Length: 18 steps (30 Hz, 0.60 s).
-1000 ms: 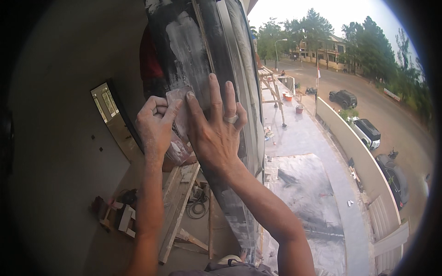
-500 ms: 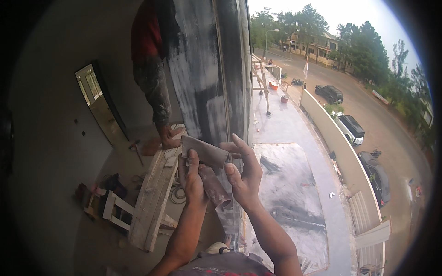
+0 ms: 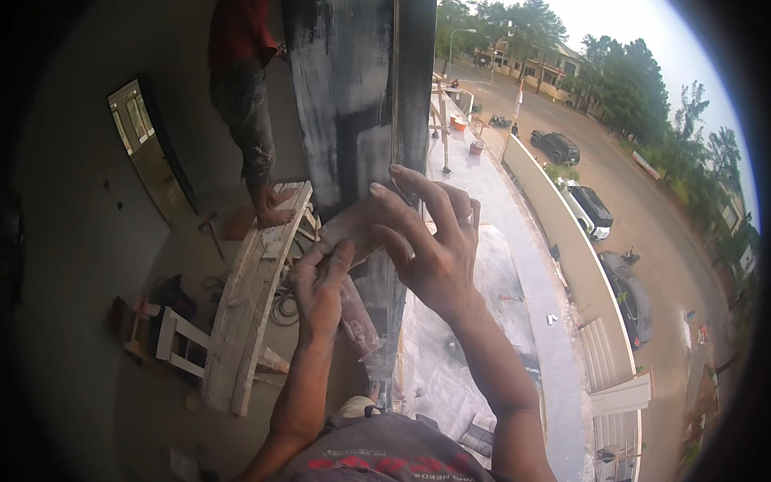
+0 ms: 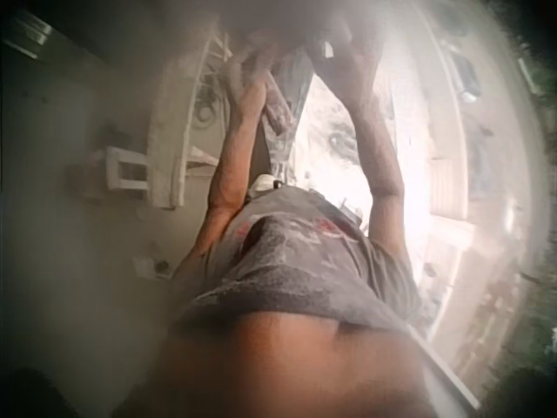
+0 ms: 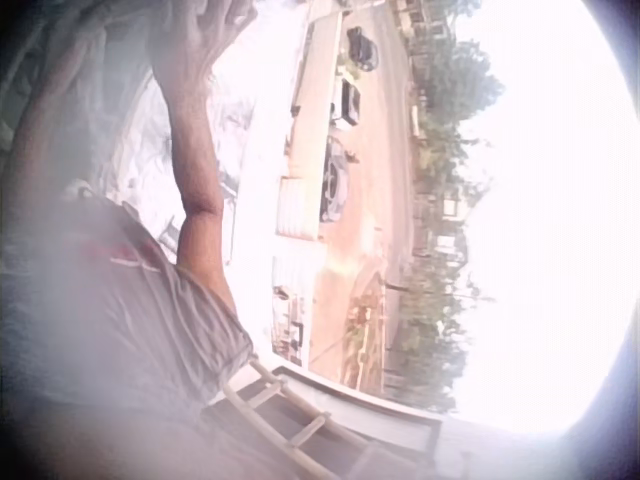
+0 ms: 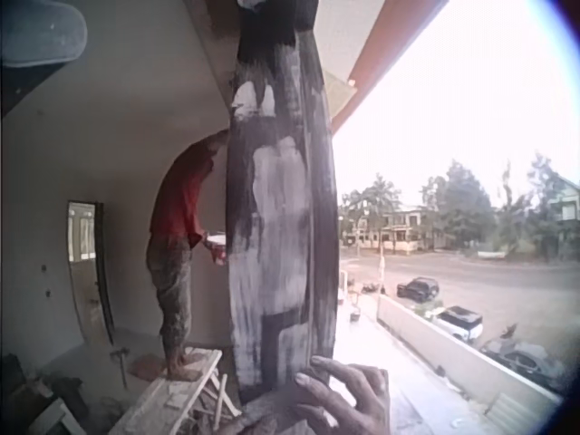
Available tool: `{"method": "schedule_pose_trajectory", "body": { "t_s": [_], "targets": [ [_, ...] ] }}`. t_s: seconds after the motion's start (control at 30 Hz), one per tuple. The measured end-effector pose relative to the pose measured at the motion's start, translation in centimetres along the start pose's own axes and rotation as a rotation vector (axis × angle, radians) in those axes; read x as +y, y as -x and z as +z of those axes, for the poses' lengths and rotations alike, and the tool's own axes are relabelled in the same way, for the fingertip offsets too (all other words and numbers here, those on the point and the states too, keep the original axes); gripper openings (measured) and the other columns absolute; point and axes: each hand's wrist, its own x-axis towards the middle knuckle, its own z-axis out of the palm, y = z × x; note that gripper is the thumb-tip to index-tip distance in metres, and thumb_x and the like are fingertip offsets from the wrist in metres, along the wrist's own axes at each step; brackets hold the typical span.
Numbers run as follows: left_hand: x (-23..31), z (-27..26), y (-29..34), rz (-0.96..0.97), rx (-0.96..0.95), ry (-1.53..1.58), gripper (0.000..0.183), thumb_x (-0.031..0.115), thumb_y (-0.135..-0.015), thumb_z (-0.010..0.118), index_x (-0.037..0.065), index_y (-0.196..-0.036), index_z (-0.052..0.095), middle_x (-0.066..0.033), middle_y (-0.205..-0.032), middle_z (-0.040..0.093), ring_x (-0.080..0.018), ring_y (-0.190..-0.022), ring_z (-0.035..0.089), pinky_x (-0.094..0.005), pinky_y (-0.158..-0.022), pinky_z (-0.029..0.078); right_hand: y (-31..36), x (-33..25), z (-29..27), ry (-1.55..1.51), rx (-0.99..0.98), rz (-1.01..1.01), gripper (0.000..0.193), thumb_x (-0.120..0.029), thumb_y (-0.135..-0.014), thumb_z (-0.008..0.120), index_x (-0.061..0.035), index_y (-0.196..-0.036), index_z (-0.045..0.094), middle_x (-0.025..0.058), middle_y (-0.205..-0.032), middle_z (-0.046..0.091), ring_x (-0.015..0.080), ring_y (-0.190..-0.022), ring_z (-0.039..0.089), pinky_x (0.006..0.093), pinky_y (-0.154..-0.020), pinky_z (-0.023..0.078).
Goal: The person smooths a vertical wall surface using a sanding block. They repeatedly rub the block against the wall in vertical and horizontal motions to even out the surface. Another person is visible in the background working on the floor.
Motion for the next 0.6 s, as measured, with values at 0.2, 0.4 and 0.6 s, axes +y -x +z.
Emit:
{"method": "schedule_pose_trajectory", "body": {
  "t_s": [0.2, 0.4, 0.6],
  "targets": [
    [1.5, -0.7, -0.1, -0.102, -0.1, 0.21, 0.026, 0.014, -0.094, 0.067, -0.003, -0.113, 0.068, -0.0081, -0.106, 0.071, -0.0124, -0.1, 0.065, -0.0267, -0.094, 0.049, 0.5, 1.8, 0.1, 0.266, -0.208, -0.441, 0.044, -0.024, -0.084, 0.064, -0.0203, -0.128, 0.065, -0.003, -0.139, 0.058, 0.0169, -0.127, 0.053, 0.0377, -0.095, 0.04],
    [1.1, -2.1, -0.2, -0.065, -0.166, 0.129, 0.031, 0.029, -0.098, 0.062, 0.0, -0.107, 0.07, -0.0052, -0.09, 0.07, -0.0091, -0.085, 0.062, -0.0239, -0.081, 0.046, -7.3, 2.1, -1.6, 0.287, -0.089, -0.845, 0.038, -0.021, -0.076, 0.071, -0.0185, -0.114, 0.073, -0.0018, -0.12, 0.067, 0.0136, -0.096, 0.067, 0.0311, -0.078, 0.052],
    [-0.9, -1.8, 0.3, -0.126, 0.01, -0.053, 0.033, 0.034, -0.098, 0.06, 0.004, -0.102, 0.072, 0.0008, -0.076, 0.062, -0.0048, -0.069, 0.05, -0.021, -0.064, 0.035, -20.0, 2.6, -4.4, 0.441, 0.369, -1.063, 0.033, -0.023, -0.081, 0.069, -0.0156, -0.113, 0.071, 0.005, -0.104, 0.071, 0.0254, -0.096, 0.067, 0.039, -0.079, 0.055]
  ]
}}
